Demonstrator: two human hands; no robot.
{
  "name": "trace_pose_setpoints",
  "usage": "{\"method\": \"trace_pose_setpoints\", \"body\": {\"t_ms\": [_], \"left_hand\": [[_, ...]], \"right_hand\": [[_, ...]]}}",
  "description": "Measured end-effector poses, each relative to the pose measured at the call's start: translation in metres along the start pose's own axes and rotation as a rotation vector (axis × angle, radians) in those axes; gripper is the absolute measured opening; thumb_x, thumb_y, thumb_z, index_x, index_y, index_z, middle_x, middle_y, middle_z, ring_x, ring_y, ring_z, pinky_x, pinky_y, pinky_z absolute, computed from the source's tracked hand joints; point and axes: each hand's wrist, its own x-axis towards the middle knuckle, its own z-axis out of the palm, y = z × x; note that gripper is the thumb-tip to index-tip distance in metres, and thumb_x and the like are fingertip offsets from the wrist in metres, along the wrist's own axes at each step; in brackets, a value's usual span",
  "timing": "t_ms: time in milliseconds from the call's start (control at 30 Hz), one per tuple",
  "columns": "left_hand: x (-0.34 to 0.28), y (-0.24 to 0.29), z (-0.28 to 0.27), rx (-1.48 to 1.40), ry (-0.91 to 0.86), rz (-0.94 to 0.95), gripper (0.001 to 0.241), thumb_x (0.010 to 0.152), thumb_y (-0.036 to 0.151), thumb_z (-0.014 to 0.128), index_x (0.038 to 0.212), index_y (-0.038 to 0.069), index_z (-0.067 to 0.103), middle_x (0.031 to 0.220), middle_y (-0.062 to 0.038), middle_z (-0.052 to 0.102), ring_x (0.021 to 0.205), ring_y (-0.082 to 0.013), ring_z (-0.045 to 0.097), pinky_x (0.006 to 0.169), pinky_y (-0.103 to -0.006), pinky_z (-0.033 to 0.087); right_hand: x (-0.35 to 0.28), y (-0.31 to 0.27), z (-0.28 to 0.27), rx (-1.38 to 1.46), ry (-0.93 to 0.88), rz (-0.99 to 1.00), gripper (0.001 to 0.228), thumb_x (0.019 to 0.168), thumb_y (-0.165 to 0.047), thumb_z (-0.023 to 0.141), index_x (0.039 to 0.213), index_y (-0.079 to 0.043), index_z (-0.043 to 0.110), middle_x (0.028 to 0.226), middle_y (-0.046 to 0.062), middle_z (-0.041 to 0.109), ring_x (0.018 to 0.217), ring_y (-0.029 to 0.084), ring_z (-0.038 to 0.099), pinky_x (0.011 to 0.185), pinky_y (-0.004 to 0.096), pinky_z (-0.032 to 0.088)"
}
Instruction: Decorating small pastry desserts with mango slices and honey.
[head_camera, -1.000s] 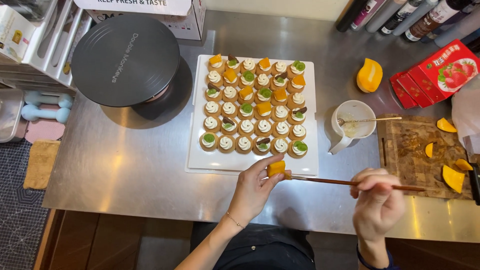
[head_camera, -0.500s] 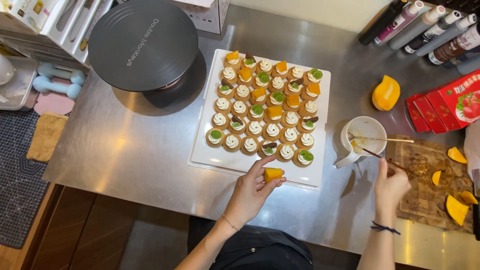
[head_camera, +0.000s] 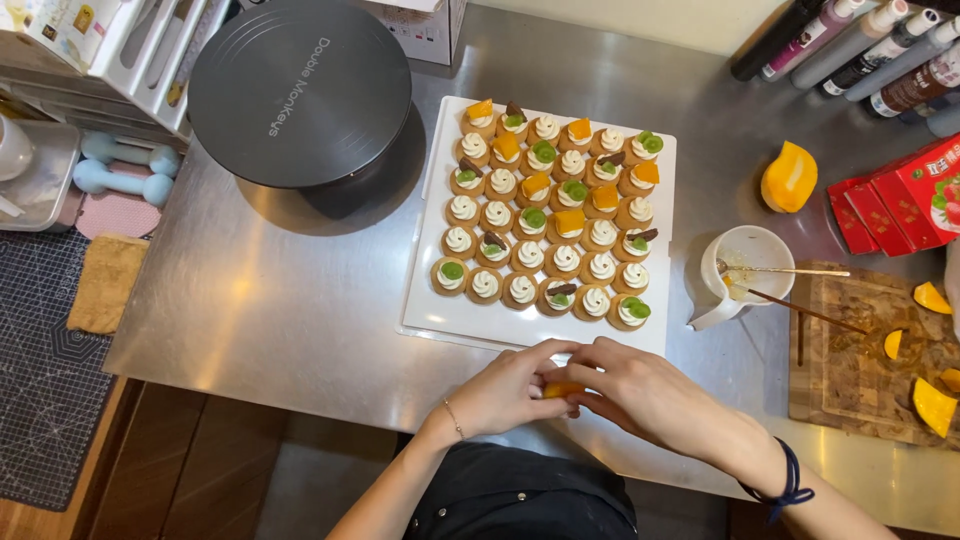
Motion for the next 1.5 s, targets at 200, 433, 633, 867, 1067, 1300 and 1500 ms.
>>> {"method": "trace_pose_setpoints", "body": {"t_ms": [200, 433, 633, 867, 1067, 1300, 1500], "left_hand": [[-0.015, -0.013, -0.022, -0.009, 0.068, -0.003, 0.067, 0.089, 0.001, 0.072, 0.15, 0.003, 0.042, 0.111, -0.019, 0.067, 0.102, -0.0227, 0.073, 0.089, -0.032, 0.063], [-0.019, -0.015, -0.059, -0.227, 0.211, 0.071, 0.065, 0.092, 0.002, 0.066, 0.15, 0.003, 0.039, 0.112, -0.014, 0.071, 0.104, -0.0216, 0.073, 0.095, -0.0309, 0.06], [-0.025, -0.018, -0.086, -0.299, 0.603, 0.186, 0.051, 0.095, 0.006, 0.065, 0.142, -0.001, 0.046, 0.118, -0.016, 0.073, 0.099, -0.0223, 0.074, 0.088, -0.0318, 0.063], [-0.041, -0.015, -0.097, -0.163, 0.831, 0.21, 0.043, 0.094, 0.003, 0.066, 0.135, 0.0, 0.053, 0.122, -0.015, 0.07, 0.101, -0.0188, 0.073, 0.087, -0.0303, 0.063], [-0.034, -0.026, -0.101, -0.171, 0.833, 0.225, 0.039, 0.094, 0.002, 0.067, 0.131, -0.001, 0.056, 0.123, -0.014, 0.069, 0.105, -0.0184, 0.072, 0.091, -0.0302, 0.062], [-0.022, -0.021, -0.099, -0.19, 0.806, 0.233, 0.032, 0.097, 0.006, 0.065, 0.128, -0.002, 0.059, 0.124, -0.014, 0.069, 0.107, -0.0186, 0.071, 0.092, -0.0307, 0.062], [-0.023, -0.019, -0.095, -0.178, 0.819, 0.235, 0.031, 0.098, 0.007, 0.063, 0.127, -0.003, 0.059, 0.124, -0.014, 0.069, 0.106, -0.0193, 0.071, 0.09, -0.0321, 0.062]], "right_hand": [[0.036, -0.008, -0.005, 0.06, -0.142, 0.01, 0.033, 0.086, -0.018, 0.075, 0.118, -0.011, 0.07, 0.106, 0.011, 0.069, 0.096, 0.031, 0.068, 0.081, 0.041, 0.056], [0.092, 0.006, -0.015, 0.217, -0.085, 0.092, 0.028, 0.08, -0.017, 0.08, 0.106, -0.009, 0.07, 0.091, 0.007, 0.074, 0.082, 0.021, 0.071, 0.074, 0.034, 0.057], [0.157, 0.079, -0.021, 0.268, 0.199, 0.11, 0.026, 0.081, -0.013, 0.081, 0.104, -0.007, 0.069, 0.091, 0.005, 0.073, 0.084, 0.013, 0.069, 0.076, 0.03, 0.057], [0.214, 0.15, 0.025, 0.096, 0.369, 0.302, 0.023, 0.084, -0.009, 0.077, 0.103, -0.004, 0.066, 0.085, 0.007, 0.072, 0.078, 0.017, 0.07, 0.073, 0.03, 0.059], [0.221, 0.156, 0.038, 0.064, 0.371, 0.299, 0.025, 0.084, -0.008, 0.078, 0.105, 0.0, 0.066, 0.088, 0.011, 0.073, 0.078, 0.02, 0.072, 0.073, 0.032, 0.06], [0.221, 0.163, 0.047, 0.037, 0.435, 0.187, 0.025, 0.083, -0.004, 0.078, 0.104, 0.003, 0.067, 0.098, 0.017, 0.071, 0.082, 0.026, 0.074, 0.074, 0.034, 0.061], [0.216, 0.15, 0.043, 0.034, 0.5, 0.146, 0.024, 0.084, -0.004, 0.077, 0.105, 0.003, 0.068, 0.103, 0.017, 0.066, 0.081, 0.025, 0.071, 0.073, 0.034, 0.06]]}}
